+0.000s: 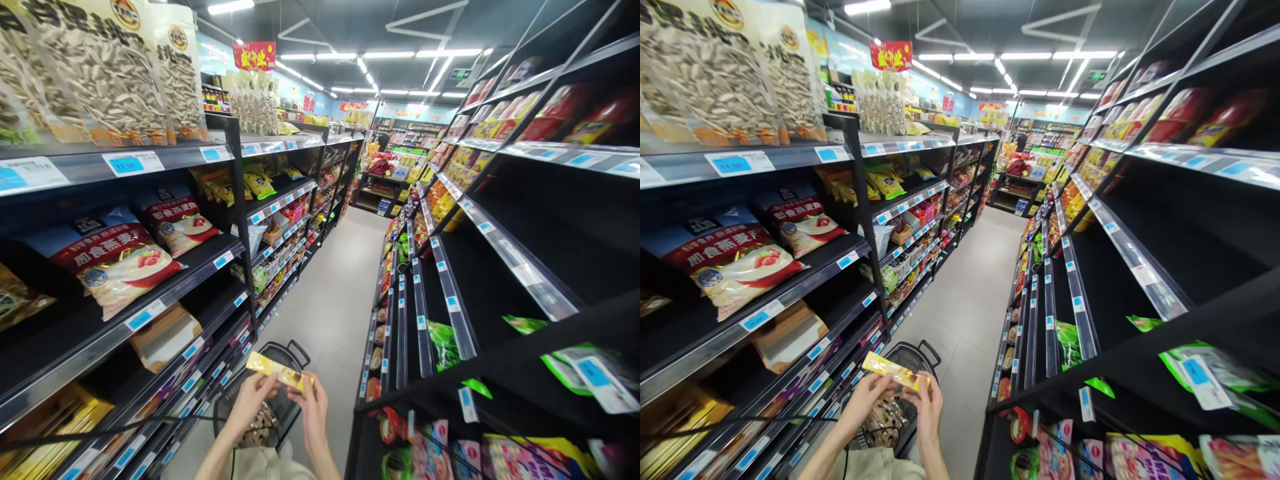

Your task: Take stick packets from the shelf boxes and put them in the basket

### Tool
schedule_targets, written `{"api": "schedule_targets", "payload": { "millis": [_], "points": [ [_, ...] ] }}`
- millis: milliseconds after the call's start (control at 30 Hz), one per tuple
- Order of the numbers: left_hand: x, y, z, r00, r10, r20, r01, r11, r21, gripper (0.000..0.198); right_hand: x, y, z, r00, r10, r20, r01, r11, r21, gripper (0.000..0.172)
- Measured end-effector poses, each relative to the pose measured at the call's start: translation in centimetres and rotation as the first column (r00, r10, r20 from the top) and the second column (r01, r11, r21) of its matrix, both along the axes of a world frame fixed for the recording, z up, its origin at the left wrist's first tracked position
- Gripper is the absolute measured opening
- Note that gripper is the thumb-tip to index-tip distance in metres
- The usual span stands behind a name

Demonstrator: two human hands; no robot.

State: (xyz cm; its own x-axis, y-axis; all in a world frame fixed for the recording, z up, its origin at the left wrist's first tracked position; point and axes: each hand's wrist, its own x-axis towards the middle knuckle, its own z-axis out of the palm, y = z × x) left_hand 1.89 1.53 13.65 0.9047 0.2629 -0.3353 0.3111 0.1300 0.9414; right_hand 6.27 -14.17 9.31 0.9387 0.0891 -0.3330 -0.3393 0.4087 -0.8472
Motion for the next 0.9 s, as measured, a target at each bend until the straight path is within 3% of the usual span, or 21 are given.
{"api": "schedule_targets", "payload": {
  "millis": [100, 267, 400, 567, 667, 767, 900],
  "points": [
    [0.9, 0.4, 0.4, 0.988, 0.149, 0.035, -0.139, 0.969, -0.205, 0.071, 0.0, 0.2, 0.6, 0.998, 0.064, -0.010, -0.065, 0.998, -0.018, 0.064],
    [1.4, 0.2, 1.1, 0.980, 0.197, 0.039, -0.182, 0.953, -0.242, 0.066, 0.3, -0.1, 0.6, 0.994, 0.092, -0.055, -0.094, 0.995, -0.028, 0.067],
    [1.6, -0.3, 0.5, 0.978, 0.206, 0.025, -0.195, 0.954, -0.227, 0.067, 0.8, -0.8, 0.4, 0.988, 0.120, -0.099, -0.113, 0.991, 0.076, 0.067],
    [1.5, 0.2, -1.2, 0.967, 0.246, 0.063, -0.243, 0.969, -0.052, 0.064, 1.1, -1.7, -0.8, 0.885, 0.380, -0.267, -0.320, 0.916, 0.243, 0.055],
    [1.3, 0.5, -1.8, 0.967, 0.232, 0.102, -0.238, 0.970, 0.046, 0.064, 0.9, -2.2, -1.1, 0.841, 0.458, -0.287, -0.361, 0.871, 0.334, 0.045],
    [0.9, 0.2, -1.5, 0.959, 0.252, 0.127, -0.242, 0.966, -0.088, 0.064, 0.7, -2.5, -0.9, 0.857, 0.441, -0.268, -0.331, 0.868, 0.371, 0.036],
    [0.5, -0.7, -0.2, 0.922, 0.368, 0.118, -0.304, 0.880, -0.364, 0.074, 0.6, -2.4, -0.2, 0.939, 0.297, -0.176, -0.254, 0.940, 0.230, 0.046]
  ]
}}
